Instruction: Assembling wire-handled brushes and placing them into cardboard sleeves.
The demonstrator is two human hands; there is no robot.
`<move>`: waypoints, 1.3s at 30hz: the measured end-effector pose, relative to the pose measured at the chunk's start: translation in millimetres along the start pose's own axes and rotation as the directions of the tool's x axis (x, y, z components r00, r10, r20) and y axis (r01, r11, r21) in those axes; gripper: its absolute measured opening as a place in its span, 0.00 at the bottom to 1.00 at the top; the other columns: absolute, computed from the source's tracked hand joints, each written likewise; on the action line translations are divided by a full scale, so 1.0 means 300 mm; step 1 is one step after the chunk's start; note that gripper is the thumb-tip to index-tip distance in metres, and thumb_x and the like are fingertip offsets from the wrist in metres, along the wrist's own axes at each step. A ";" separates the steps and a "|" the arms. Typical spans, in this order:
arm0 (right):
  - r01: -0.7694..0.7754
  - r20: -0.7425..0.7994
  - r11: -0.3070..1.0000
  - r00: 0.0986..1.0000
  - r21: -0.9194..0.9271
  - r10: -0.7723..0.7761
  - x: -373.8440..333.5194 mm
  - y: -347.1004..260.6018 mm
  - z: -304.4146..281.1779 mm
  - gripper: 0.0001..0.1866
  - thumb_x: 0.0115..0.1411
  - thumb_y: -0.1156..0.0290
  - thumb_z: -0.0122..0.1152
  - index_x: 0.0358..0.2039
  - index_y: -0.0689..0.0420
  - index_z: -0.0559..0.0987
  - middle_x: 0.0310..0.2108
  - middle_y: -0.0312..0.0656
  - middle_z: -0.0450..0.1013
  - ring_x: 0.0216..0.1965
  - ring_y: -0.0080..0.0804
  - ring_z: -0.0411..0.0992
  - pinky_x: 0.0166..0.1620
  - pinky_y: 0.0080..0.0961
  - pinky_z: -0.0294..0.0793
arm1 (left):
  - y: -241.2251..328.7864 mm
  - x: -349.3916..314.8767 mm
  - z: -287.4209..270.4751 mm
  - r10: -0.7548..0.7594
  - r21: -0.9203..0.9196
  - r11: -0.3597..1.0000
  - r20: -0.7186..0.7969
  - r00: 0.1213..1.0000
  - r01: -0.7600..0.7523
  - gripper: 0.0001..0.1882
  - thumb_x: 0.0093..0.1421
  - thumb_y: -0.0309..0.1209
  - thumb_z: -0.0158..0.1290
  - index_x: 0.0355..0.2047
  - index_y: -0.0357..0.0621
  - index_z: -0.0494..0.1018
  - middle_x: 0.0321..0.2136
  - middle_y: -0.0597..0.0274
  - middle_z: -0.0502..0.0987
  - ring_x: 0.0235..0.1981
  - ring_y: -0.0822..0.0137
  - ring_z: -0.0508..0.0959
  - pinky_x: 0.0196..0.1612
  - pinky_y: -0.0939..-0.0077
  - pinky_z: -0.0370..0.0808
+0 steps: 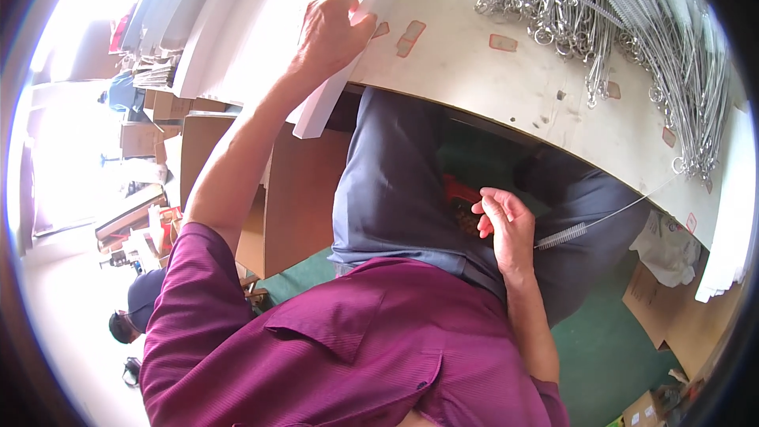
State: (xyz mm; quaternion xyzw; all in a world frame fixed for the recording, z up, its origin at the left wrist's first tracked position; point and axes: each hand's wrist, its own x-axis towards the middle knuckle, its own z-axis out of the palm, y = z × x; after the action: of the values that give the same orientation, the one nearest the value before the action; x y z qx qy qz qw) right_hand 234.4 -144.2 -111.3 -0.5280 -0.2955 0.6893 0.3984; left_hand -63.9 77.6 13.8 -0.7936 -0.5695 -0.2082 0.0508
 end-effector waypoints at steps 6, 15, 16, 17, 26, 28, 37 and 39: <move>-0.029 -0.011 0.999 1.000 -0.034 0.029 0.005 0.006 -0.003 0.15 0.69 0.67 0.60 0.48 0.66 0.79 0.33 0.42 0.79 0.24 0.19 0.71 0.28 0.18 0.71 | -0.059 0.004 0.049 0.050 0.059 0.997 -0.090 0.995 -0.045 0.14 0.47 0.29 0.60 0.30 0.27 0.75 0.30 0.40 0.77 0.42 0.43 0.76 0.52 0.53 0.73; -0.045 -0.012 0.998 0.999 -0.050 0.044 0.019 0.023 -0.001 0.13 0.69 0.68 0.61 0.47 0.66 0.80 0.32 0.42 0.79 0.24 0.19 0.71 0.27 0.17 0.71 | -0.049 -0.038 0.023 -0.060 -0.042 0.997 -0.029 0.998 0.059 0.21 0.50 0.26 0.59 0.45 0.32 0.73 0.45 0.37 0.75 0.53 0.37 0.73 0.58 0.51 0.70; -0.048 -0.010 0.997 0.999 -0.056 0.047 0.020 0.022 0.001 0.13 0.69 0.68 0.61 0.47 0.66 0.80 0.32 0.42 0.79 0.24 0.19 0.71 0.26 0.17 0.71 | -0.048 -0.047 0.021 -0.082 -0.039 0.996 0.001 0.997 0.082 0.21 0.50 0.26 0.59 0.46 0.32 0.73 0.47 0.36 0.75 0.54 0.36 0.72 0.59 0.50 0.70; -0.042 -0.009 0.998 0.999 -0.057 0.042 0.021 0.023 0.003 0.13 0.69 0.68 0.61 0.47 0.66 0.80 0.32 0.42 0.79 0.24 0.19 0.71 0.26 0.17 0.71 | -0.045 -0.057 0.022 -0.081 -0.038 0.996 -0.004 0.997 0.080 0.21 0.50 0.26 0.59 0.46 0.32 0.73 0.47 0.36 0.75 0.54 0.36 0.72 0.59 0.50 0.70; -0.038 0.003 0.997 0.999 -0.064 0.038 0.026 0.035 0.003 0.13 0.69 0.69 0.61 0.47 0.65 0.79 0.33 0.42 0.79 0.24 0.18 0.72 0.26 0.16 0.71 | -0.006 -0.074 0.010 -0.267 -0.011 0.963 0.100 0.958 0.270 0.17 0.50 0.27 0.59 0.38 0.27 0.73 0.49 0.33 0.74 0.56 0.35 0.73 0.61 0.51 0.68; -0.036 0.020 0.998 0.999 -0.053 0.037 0.027 0.026 0.014 0.13 0.68 0.69 0.61 0.47 0.66 0.79 0.33 0.42 0.79 0.24 0.19 0.72 0.26 0.16 0.71 | -0.028 -0.107 0.032 -0.229 -0.046 0.972 0.041 0.973 0.230 0.14 0.49 0.27 0.60 0.32 0.26 0.73 0.45 0.33 0.75 0.54 0.36 0.74 0.59 0.51 0.69; 0.005 0.004 0.987 1.000 -0.164 -0.004 0.015 0.016 0.013 0.12 0.68 0.69 0.61 0.46 0.64 0.80 0.31 0.40 0.79 0.24 0.17 0.72 0.26 0.15 0.71 | 0.092 -0.112 -0.177 -0.154 -0.182 0.974 -0.115 0.981 0.132 0.12 0.56 0.29 0.57 0.30 0.33 0.67 0.29 0.37 0.73 0.35 0.42 0.76 0.44 0.51 0.73; 0.059 0.022 0.975 0.998 -0.214 -0.055 -0.001 -0.019 0.046 0.12 0.68 0.69 0.61 0.46 0.64 0.80 0.31 0.41 0.79 0.24 0.18 0.72 0.27 0.16 0.71 | 0.096 -0.108 -0.276 -0.376 -0.300 0.880 0.035 0.926 0.368 0.14 0.60 0.32 0.57 0.32 0.33 0.67 0.24 0.41 0.71 0.26 0.46 0.72 0.36 0.57 0.73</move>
State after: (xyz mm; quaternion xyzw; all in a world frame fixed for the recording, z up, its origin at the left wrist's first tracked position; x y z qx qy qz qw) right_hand 222.5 -141.6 -102.7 -0.5535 -0.3864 0.6460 0.3563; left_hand -68.2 12.8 81.0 -0.6653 -0.6720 -0.3079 -0.1049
